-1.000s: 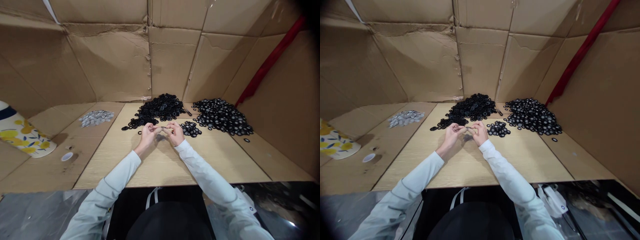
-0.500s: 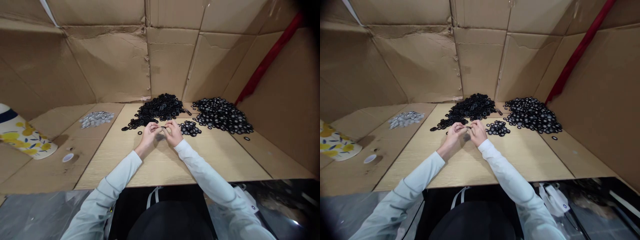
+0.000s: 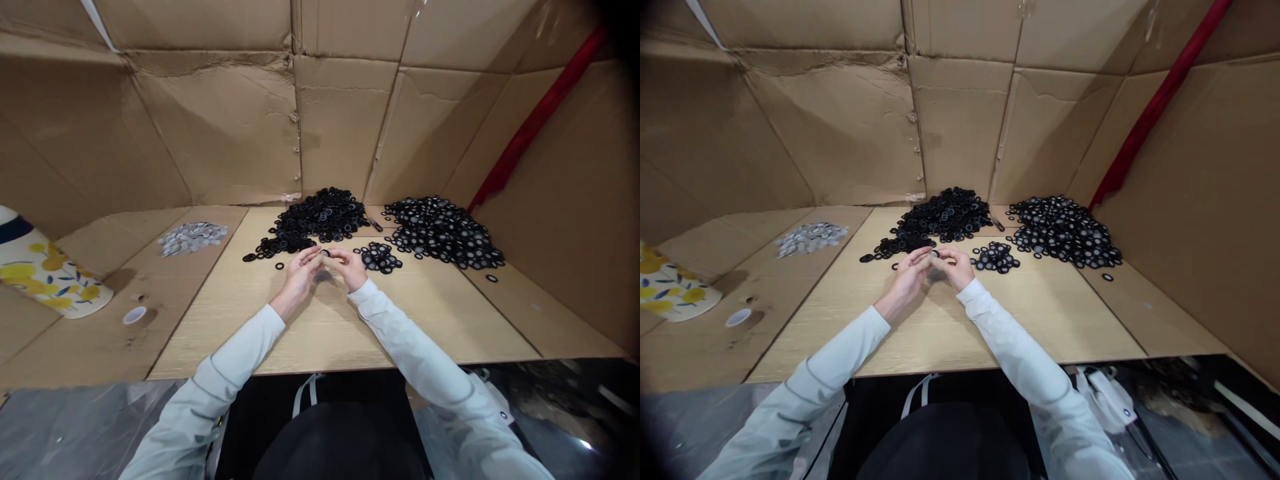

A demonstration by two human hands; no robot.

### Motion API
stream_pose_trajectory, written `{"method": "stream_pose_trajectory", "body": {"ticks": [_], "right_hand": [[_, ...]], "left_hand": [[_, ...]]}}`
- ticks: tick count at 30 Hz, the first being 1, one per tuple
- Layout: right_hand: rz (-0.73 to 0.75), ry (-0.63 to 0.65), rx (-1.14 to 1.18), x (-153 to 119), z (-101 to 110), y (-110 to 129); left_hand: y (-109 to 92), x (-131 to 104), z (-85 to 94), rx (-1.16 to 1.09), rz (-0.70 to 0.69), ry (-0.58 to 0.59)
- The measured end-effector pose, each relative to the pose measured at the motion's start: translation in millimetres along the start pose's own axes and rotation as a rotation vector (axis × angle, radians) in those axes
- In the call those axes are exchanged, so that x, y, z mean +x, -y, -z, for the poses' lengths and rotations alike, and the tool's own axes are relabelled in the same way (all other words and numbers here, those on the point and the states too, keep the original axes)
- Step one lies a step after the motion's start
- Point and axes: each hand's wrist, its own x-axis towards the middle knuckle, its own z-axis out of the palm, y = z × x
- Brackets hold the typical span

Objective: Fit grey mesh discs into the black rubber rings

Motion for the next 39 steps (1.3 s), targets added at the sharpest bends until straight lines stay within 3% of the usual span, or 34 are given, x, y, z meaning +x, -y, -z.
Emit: {"method": "stream_pose_trajectory", "body": {"ticks": [4,9,17,20,25,30,33,39], "right_hand": [[0.036,-0.042,-0.08,2,3,0],[0.046,-0.03,-0.178,5,10,-1],[0.08,-0.005,-0.28,2,6,-6],[0.074,-0.049,-0.303,2,7,-6],[0.107,-0.033,-0.379,2,11,-1],[0.259,-0.022,-0.581,-1,10,4],[0.346,-0.066,-0.714,-3,9,4],[0.434,-0.125,-0.911,-3,14,8]], "left_hand": [[-2,-7,-3.3,0.076,0.02,0.065],[-15,-8,-4.1,0.309,-0.055,0.174],[-22,1,4.8,0.584,-0.054,0.204],[-20,2,6.1,0.559,-0.071,0.213],[-19,0,0.3,0.481,-0.173,0.105],[-19,-3,-4.4,0.386,-0.215,0.071],[-18,-3,-2.0,0.394,-0.21,0.106],[-18,-2,-0.1,0.514,-0.166,0.306]]}}
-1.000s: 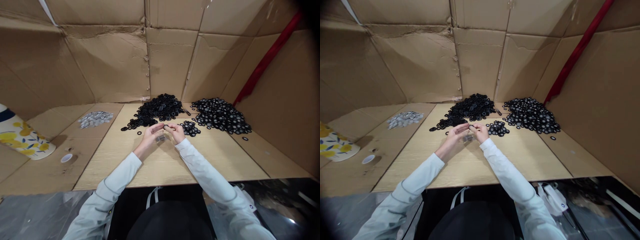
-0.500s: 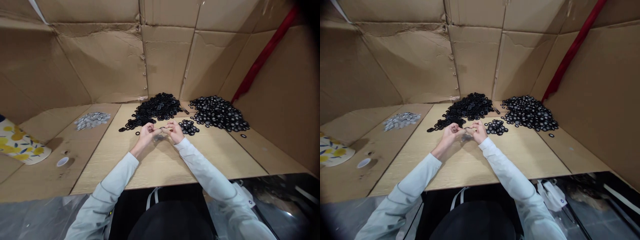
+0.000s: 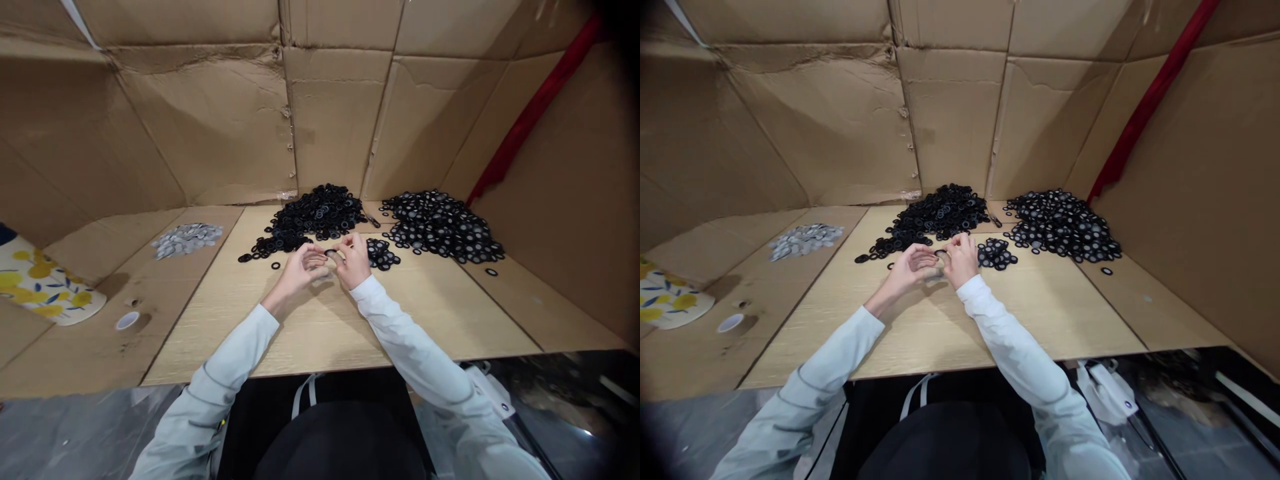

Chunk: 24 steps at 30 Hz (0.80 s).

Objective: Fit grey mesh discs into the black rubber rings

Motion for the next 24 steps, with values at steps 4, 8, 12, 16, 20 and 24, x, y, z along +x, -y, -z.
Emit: {"method": "stream_pose_trajectory", "body": {"ticks": [4,8,12,16,20,24], "right_hand": [[0.064,0.057,-0.086,-1,4,4],[0.08,0.105,-0.026,-1,3,6],[-0.069,0.176,0.353,3,2,1],[-0.292,0.286,0.702,7,2,-1],[-0.41,0.168,0.726,7,-2,0],[-0.374,0.069,0.597,4,-6,1]], "left_hand": [[-5,1,3.0,0.027,-0.031,-0.02],[-6,3,7.5,0.059,0.015,-0.071],[-8,4,6.8,-0.037,0.061,-0.167],[-8,3,3.5,-0.106,0.095,-0.224],[-6,1,1.1,-0.099,0.082,-0.202],[-5,1,0.1,-0.053,0.068,-0.148]]}}
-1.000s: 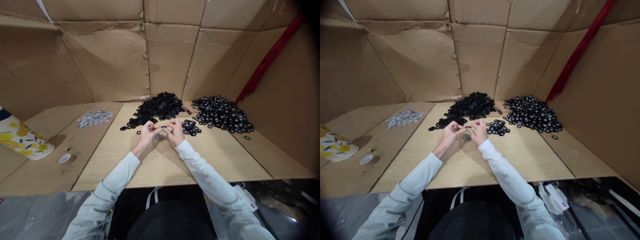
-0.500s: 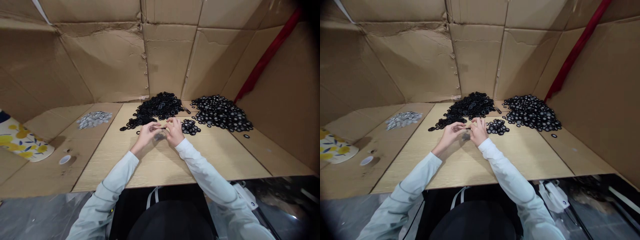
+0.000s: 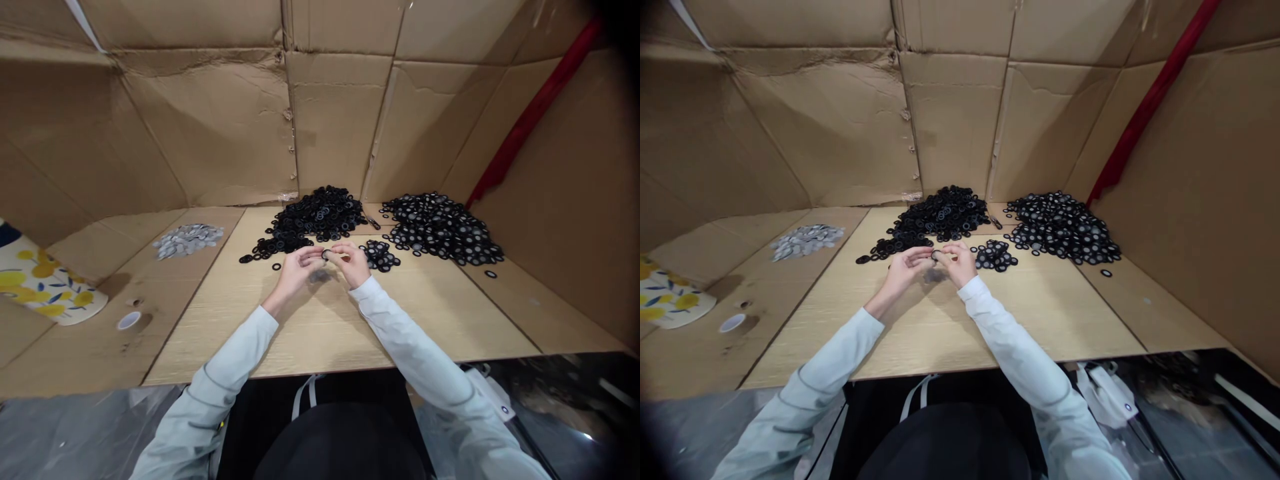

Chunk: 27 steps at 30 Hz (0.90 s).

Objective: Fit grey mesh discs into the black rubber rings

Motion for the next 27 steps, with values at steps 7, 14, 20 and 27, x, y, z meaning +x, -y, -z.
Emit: {"method": "stream_pose_trajectory", "body": {"ticks": [7,14,20,27], "right_hand": [[0.125,0.11,-0.114,-6,-2,2],[0.206,0.053,-0.204,-10,-3,9],[0.24,0.085,-0.261,-9,-3,16],[0.326,0.071,-0.318,-11,-4,22]], "left_hand": [[-3,-2,5.2,0.137,-0.026,0.082],[1,-5,0.2,0.016,-0.052,-0.028],[-5,-6,-6.9,-0.178,-0.121,-0.148],[-8,-12,-9.1,-0.128,-0.227,-0.138]]}}
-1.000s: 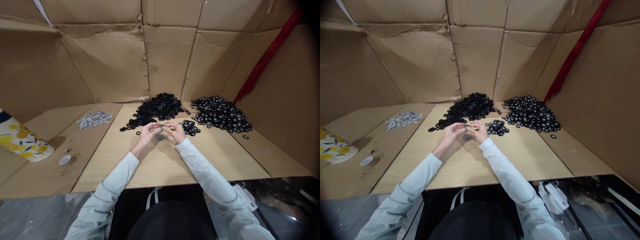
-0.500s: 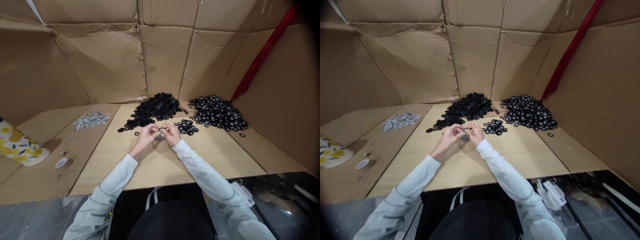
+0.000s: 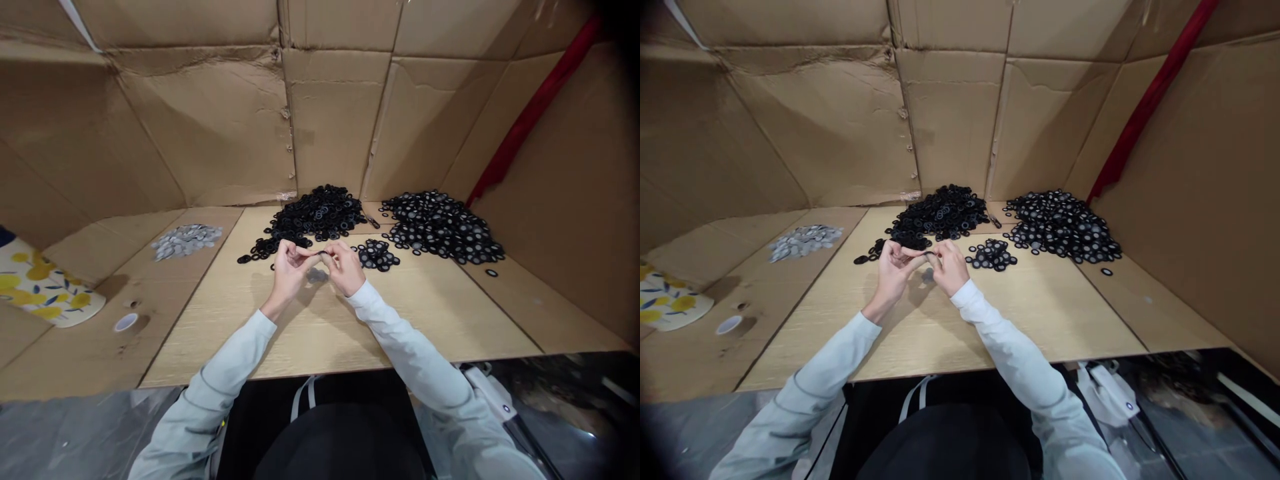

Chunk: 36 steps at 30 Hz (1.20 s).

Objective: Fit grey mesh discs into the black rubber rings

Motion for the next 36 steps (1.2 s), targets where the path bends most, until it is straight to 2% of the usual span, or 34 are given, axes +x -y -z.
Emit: {"method": "stream_pose_trajectory", "body": {"ticks": [5,10,14,17,21,23,29,36], "right_hand": [[0.018,-0.033,0.108,0,2,-2],[-0.135,0.05,0.386,3,2,-7],[-0.252,0.085,0.492,3,-1,-6],[-0.276,0.02,0.468,2,-3,-5],[-0.296,-0.004,0.431,2,-1,-8],[-0.286,0.003,0.39,2,0,-10],[-0.2,0.032,0.223,-2,-1,-10],[-0.127,0.012,0.08,-2,2,-1]], "left_hand": [[4,-1,1.4,0.048,0.076,0.003],[6,3,1.6,-0.06,0.178,-0.011],[9,2,1.6,-0.172,0.232,-0.042],[10,1,2.8,-0.136,0.235,-0.018],[1,3,6.1,-0.006,0.289,0.145],[-4,5,8.7,0.053,0.309,0.178],[-8,8,13.0,0.266,0.225,0.138],[-2,5,3.9,0.13,0.107,-0.051]]}}
